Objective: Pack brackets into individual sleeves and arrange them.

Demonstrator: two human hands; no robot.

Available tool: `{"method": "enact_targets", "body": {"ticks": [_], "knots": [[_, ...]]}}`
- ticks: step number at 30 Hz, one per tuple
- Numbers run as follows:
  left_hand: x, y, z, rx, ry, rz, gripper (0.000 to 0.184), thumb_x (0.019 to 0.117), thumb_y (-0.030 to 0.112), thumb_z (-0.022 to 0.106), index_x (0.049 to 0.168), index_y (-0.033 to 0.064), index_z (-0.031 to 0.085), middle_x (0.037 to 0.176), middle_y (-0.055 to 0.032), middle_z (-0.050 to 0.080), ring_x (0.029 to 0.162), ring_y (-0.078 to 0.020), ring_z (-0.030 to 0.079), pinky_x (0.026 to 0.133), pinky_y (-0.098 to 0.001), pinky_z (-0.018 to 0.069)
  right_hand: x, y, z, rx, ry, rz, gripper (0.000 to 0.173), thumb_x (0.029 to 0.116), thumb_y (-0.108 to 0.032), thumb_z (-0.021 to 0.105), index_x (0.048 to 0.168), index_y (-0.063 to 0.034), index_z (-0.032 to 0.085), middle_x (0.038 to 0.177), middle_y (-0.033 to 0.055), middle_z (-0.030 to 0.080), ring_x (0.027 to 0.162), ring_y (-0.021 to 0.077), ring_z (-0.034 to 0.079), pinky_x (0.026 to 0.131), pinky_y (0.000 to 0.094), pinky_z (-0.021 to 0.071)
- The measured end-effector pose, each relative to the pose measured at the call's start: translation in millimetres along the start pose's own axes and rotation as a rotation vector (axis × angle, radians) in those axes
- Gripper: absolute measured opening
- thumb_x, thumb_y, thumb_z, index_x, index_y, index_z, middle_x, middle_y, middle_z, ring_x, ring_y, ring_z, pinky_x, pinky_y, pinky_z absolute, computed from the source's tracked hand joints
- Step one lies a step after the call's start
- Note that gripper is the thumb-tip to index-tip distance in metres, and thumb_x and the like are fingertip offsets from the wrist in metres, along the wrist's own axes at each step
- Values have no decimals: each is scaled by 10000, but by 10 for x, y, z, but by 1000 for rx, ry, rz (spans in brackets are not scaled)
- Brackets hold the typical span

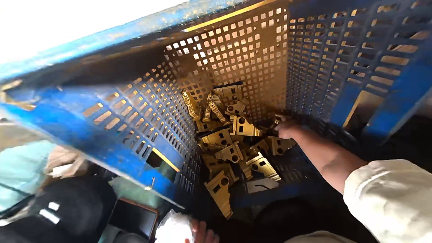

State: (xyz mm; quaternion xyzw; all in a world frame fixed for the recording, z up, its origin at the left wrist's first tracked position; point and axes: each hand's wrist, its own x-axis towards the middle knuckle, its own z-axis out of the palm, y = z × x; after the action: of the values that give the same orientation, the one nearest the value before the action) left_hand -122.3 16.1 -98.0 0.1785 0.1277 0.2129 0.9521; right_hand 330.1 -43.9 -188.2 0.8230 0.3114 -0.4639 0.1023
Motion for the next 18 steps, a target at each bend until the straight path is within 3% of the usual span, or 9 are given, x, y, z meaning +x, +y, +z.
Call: {"method": "enact_targets", "body": {"ticks": [2,6,9,11,14,18], "knots": [[4,11,-29,-6,-13,1,311,943,306,672,1196,136,735,933,-3,746,861,-145,714,845,-366,577,-232,-20,54,35,51,-18,530,956,-25,603,1480,-64,538,1647,291,198,1471,515,275,1160,645,296],[-38,9,-94,8,-46,7,304,955,308,654,1187,128,734,910,2,737,845,-138,710,845,-360,577,-745,-29,291,172,96,-14,451,973,-76,583,1423,-50,585,1646,308,154,1479,506,258,1156,605,322],[-25,-10,-92,33,-26,40,305,933,310,678,1168,128,748,873,-3,736,810,-135,712,802,-349,590,-1093,-122,447,250,161,-33,378,1022,-184,553,1373,-67,633,1612,300,263,1464,468,316,1152,580,340],[-7,-14,-85,40,-27,44,301,924,309,695,1158,127,749,863,1,732,799,-131,710,790,-342,594,-1341,-304,517,401,210,-73,373,1046,-212,543,1352,-17,631,1590,311,294,1454,439,350,1161,519,355],[18,-28,-74,33,-2,60,300,902,314,716,1131,125,756,842,0,729,776,-135,714,767,-346,604,-1673,-680,774,715,237,-184,390,1051,-200,561,1361,37,574,1550,330,309,1411,413,395,1128,454,405],[66,-63,-21,58,157,90,288,827,302,781,1062,137,765,768,0,700,703,-146,701,697,-359,613,-1759,-1033,997,623,369,-417,388,1038,-187,556,1348,44,583,1573,359,251,1449,463,334,1173,462,361]]}}
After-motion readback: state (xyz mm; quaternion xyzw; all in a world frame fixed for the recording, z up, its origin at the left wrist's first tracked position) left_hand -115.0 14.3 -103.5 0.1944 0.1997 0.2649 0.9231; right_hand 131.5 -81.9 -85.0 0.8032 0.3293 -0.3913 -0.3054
